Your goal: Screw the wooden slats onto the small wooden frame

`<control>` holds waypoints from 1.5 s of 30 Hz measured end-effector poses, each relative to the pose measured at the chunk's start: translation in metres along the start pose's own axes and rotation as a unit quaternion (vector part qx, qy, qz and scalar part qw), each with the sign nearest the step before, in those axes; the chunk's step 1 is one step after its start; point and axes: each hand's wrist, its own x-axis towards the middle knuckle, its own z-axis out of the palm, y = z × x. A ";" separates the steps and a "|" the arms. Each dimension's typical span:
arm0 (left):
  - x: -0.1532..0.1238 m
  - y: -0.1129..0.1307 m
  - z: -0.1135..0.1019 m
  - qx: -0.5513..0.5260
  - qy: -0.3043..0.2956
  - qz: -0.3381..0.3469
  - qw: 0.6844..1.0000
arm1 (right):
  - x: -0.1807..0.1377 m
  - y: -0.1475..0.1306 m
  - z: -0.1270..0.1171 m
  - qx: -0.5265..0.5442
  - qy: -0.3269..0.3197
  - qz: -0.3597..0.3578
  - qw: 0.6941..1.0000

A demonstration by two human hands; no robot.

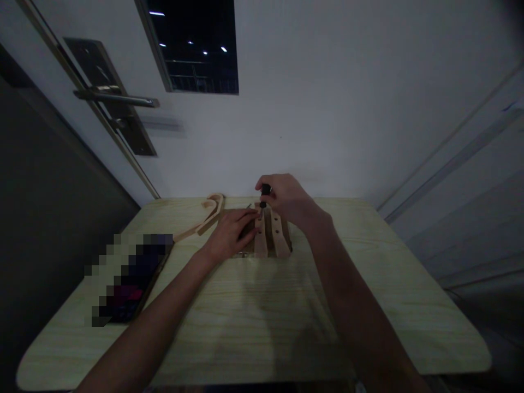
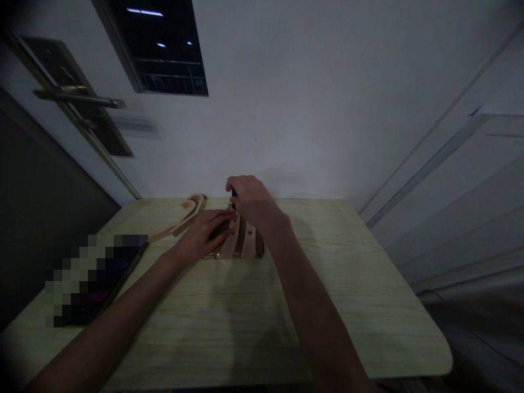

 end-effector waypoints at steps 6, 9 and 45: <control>0.000 -0.002 0.001 -0.002 0.000 0.002 1.000 | 0.002 -0.009 0.001 -0.046 -0.011 0.022 0.999; 0.000 0.000 -0.001 -0.001 0.001 -0.001 1.000 | 0.003 -0.015 -0.004 -0.066 -0.036 0.047 0.996; 0.001 0.002 -0.002 0.005 -0.002 -0.002 1.000 | -0.002 -0.025 -0.005 -0.078 -0.086 0.092 0.989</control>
